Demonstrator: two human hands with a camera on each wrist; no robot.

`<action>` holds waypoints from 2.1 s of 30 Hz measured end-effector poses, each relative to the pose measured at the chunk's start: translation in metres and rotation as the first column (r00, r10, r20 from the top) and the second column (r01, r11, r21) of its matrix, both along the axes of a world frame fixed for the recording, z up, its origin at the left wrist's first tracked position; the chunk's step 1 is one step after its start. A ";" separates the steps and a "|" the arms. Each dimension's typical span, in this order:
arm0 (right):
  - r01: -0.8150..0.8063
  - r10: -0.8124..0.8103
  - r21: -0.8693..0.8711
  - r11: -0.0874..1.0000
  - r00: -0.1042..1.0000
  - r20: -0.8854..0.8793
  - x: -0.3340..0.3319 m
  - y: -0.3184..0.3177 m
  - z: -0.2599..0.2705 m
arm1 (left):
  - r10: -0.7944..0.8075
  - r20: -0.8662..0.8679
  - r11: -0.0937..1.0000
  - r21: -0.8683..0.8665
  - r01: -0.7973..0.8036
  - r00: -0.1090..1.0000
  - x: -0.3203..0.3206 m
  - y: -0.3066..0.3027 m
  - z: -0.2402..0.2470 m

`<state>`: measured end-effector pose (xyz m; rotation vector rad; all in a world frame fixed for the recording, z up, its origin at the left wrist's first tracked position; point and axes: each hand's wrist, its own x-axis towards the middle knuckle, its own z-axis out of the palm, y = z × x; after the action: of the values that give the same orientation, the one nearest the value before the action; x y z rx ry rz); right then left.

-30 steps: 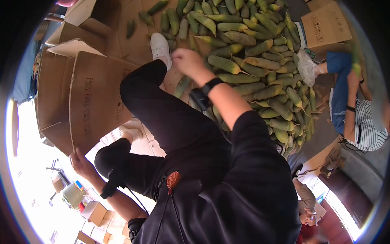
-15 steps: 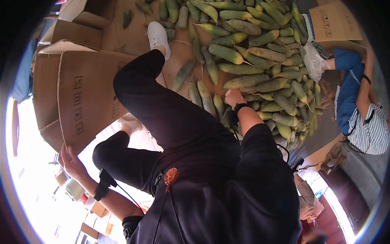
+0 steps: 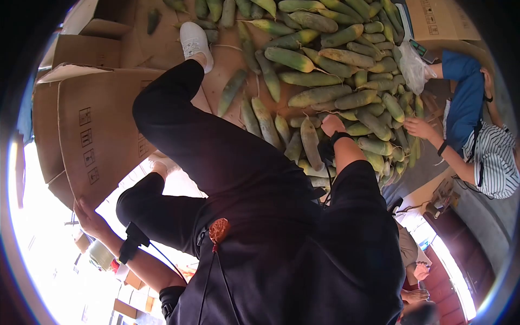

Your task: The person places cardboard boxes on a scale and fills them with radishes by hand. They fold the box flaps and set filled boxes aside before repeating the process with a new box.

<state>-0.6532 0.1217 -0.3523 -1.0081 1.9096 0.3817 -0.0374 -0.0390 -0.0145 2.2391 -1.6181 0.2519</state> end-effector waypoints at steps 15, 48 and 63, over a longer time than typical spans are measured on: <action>0.444 -0.453 0.154 0.883 0.891 0.025 0.072 0.013 -0.014 | 0.142 -0.011 0.989 0.054 -0.141 0.990 -0.002 0.000 0.002; 0.377 -0.344 -0.053 0.925 0.888 0.305 0.070 -0.046 0.041 | -0.004 -0.116 0.988 -0.156 -0.014 0.993 -0.017 0.000 0.013; 0.740 0.255 -0.504 0.445 0.435 0.864 0.179 -0.242 0.342 | -0.057 -0.101 0.984 -0.174 0.038 0.993 -0.002 0.002 0.012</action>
<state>-0.4739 -0.1204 -0.0100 -1.0716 1.0801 -1.3477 -0.0394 -0.0373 -0.0028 2.0475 -1.5316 0.2462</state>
